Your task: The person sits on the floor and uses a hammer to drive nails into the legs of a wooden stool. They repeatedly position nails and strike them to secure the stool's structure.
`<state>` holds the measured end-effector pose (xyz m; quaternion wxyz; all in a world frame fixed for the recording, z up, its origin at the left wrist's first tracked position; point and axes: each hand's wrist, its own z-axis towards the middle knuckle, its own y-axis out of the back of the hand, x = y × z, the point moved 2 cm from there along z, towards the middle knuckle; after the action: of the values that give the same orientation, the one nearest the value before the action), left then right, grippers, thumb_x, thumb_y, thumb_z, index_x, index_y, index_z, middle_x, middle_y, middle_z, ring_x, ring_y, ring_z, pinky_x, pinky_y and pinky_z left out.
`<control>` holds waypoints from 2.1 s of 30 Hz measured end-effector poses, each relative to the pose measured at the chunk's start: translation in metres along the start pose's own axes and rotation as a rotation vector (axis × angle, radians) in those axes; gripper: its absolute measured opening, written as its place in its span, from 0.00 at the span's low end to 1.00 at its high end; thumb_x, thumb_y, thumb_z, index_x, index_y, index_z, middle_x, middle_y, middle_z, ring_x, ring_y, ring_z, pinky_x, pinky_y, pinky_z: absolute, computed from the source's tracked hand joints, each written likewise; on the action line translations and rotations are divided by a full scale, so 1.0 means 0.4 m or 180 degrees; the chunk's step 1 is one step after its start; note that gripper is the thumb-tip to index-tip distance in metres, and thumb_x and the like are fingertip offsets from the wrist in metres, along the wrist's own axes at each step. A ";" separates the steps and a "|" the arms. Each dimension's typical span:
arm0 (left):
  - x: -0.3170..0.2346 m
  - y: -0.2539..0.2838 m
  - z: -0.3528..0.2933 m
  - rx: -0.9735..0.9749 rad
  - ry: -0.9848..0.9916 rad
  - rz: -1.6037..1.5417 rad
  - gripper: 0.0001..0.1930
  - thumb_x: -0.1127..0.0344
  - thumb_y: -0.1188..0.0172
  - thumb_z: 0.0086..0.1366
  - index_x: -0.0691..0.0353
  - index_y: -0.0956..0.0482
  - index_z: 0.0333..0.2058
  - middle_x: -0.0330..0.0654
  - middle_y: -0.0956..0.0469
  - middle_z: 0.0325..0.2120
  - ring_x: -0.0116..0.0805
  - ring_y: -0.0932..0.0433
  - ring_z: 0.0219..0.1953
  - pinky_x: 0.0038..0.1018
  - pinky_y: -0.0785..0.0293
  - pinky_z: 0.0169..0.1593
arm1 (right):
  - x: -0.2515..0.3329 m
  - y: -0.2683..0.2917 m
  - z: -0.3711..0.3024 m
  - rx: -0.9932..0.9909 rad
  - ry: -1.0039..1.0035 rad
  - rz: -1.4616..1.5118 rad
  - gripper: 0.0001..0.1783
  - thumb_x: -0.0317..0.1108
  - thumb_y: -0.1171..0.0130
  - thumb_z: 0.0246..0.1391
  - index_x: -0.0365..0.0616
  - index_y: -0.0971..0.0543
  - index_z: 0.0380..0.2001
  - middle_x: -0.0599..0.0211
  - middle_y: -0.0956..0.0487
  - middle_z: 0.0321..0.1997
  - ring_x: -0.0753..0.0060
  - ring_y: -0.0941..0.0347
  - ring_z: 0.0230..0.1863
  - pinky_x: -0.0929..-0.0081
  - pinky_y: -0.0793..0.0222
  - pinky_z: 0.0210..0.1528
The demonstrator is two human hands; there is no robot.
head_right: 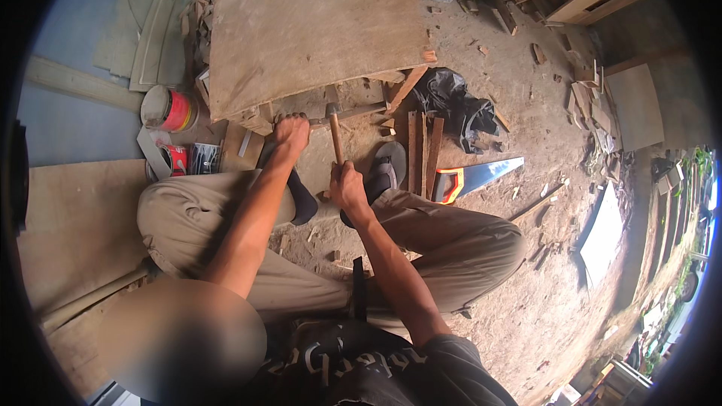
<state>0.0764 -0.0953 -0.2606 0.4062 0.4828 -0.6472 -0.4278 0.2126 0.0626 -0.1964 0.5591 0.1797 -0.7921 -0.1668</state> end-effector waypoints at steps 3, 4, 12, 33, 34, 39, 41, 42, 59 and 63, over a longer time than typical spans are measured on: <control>-0.001 -0.002 -0.008 -0.0146 0.0055 -0.0048 0.14 0.61 0.36 0.60 0.63 0.19 0.41 0.49 0.17 0.38 0.41 0.17 0.42 0.37 0.27 0.51 | -0.010 0.005 0.006 -0.0316 0.0100 0.0079 0.16 0.41 0.48 0.66 0.36 0.35 0.37 0.36 0.26 0.25 0.29 0.26 0.32 0.52 0.34 0.27; -0.002 -0.003 -0.008 -0.0087 0.0076 -0.0045 0.14 0.61 0.36 0.60 0.63 0.19 0.41 0.49 0.17 0.38 0.41 0.17 0.42 0.37 0.27 0.51 | -0.017 0.005 0.010 -0.0324 0.0149 0.0289 0.16 0.41 0.48 0.66 0.37 0.35 0.37 0.36 0.26 0.25 0.28 0.26 0.32 0.52 0.34 0.27; -0.001 0.004 -0.005 0.0017 0.0008 -0.0061 0.15 0.56 0.38 0.63 0.62 0.19 0.41 0.49 0.17 0.38 0.42 0.17 0.43 0.38 0.28 0.52 | -0.031 -0.013 0.010 -0.0159 0.0604 -0.0018 0.14 0.35 0.45 0.64 0.35 0.34 0.33 0.34 0.27 0.23 0.28 0.28 0.31 0.51 0.34 0.26; -0.003 -0.018 0.003 -0.0078 -0.0020 0.0075 0.12 0.63 0.39 0.61 0.61 0.18 0.41 0.47 0.17 0.36 0.41 0.17 0.40 0.36 0.27 0.49 | -0.025 -0.013 0.001 -0.0075 0.0542 -0.0038 0.13 0.34 0.46 0.64 0.34 0.35 0.33 0.36 0.26 0.24 0.28 0.27 0.30 0.52 0.34 0.25; -0.004 -0.013 -0.002 -0.0416 -0.0053 0.0131 0.08 0.66 0.41 0.62 0.60 0.17 0.38 0.47 0.16 0.35 0.41 0.17 0.39 0.35 0.25 0.45 | -0.029 -0.008 0.006 -0.0123 0.0507 -0.0097 0.13 0.34 0.46 0.64 0.34 0.34 0.33 0.35 0.26 0.24 0.29 0.27 0.31 0.52 0.33 0.26; -0.008 -0.019 -0.012 -0.0302 0.0278 0.0046 0.08 0.69 0.43 0.62 0.59 0.16 0.37 0.47 0.17 0.36 0.40 0.17 0.41 0.36 0.27 0.50 | -0.050 -0.012 0.002 -0.0130 0.0377 0.0309 0.15 0.36 0.45 0.64 0.34 0.34 0.33 0.35 0.26 0.25 0.29 0.26 0.35 0.53 0.32 0.27; -0.009 -0.018 -0.007 -0.0352 0.0230 0.0078 0.09 0.69 0.43 0.62 0.59 0.17 0.39 0.46 0.17 0.37 0.40 0.18 0.42 0.38 0.30 0.54 | -0.059 -0.016 0.004 -0.0031 0.0348 0.0389 0.15 0.37 0.45 0.64 0.34 0.33 0.33 0.34 0.26 0.25 0.28 0.27 0.35 0.51 0.32 0.28; -0.009 -0.019 -0.006 -0.0230 0.0105 0.0055 0.09 0.68 0.42 0.62 0.59 0.17 0.40 0.46 0.17 0.36 0.39 0.18 0.42 0.39 0.32 0.56 | -0.061 -0.021 0.012 -0.0011 0.0365 -0.0219 0.15 0.38 0.46 0.64 0.35 0.33 0.33 0.34 0.26 0.25 0.27 0.27 0.35 0.50 0.33 0.29; -0.010 -0.002 -0.016 -0.0368 0.0073 0.0240 0.11 0.65 0.40 0.61 0.58 0.18 0.42 0.43 0.16 0.35 0.39 0.17 0.40 0.37 0.31 0.52 | -0.041 -0.015 0.002 -0.0124 0.0468 0.0325 0.14 0.35 0.45 0.64 0.35 0.33 0.31 0.34 0.25 0.24 0.28 0.27 0.33 0.49 0.32 0.27; -0.010 -0.002 -0.004 0.0013 0.0115 0.0252 0.20 0.53 0.36 0.62 0.63 0.21 0.45 0.47 0.18 0.39 0.41 0.18 0.44 0.38 0.30 0.55 | -0.048 -0.023 0.012 0.0047 0.0231 -0.0210 0.14 0.35 0.46 0.64 0.35 0.33 0.33 0.34 0.25 0.24 0.27 0.27 0.32 0.49 0.32 0.27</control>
<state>0.0789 -0.0916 -0.2614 0.4335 0.4653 -0.6592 -0.4013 0.2150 0.0639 -0.2181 0.5803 0.2158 -0.7661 -0.1726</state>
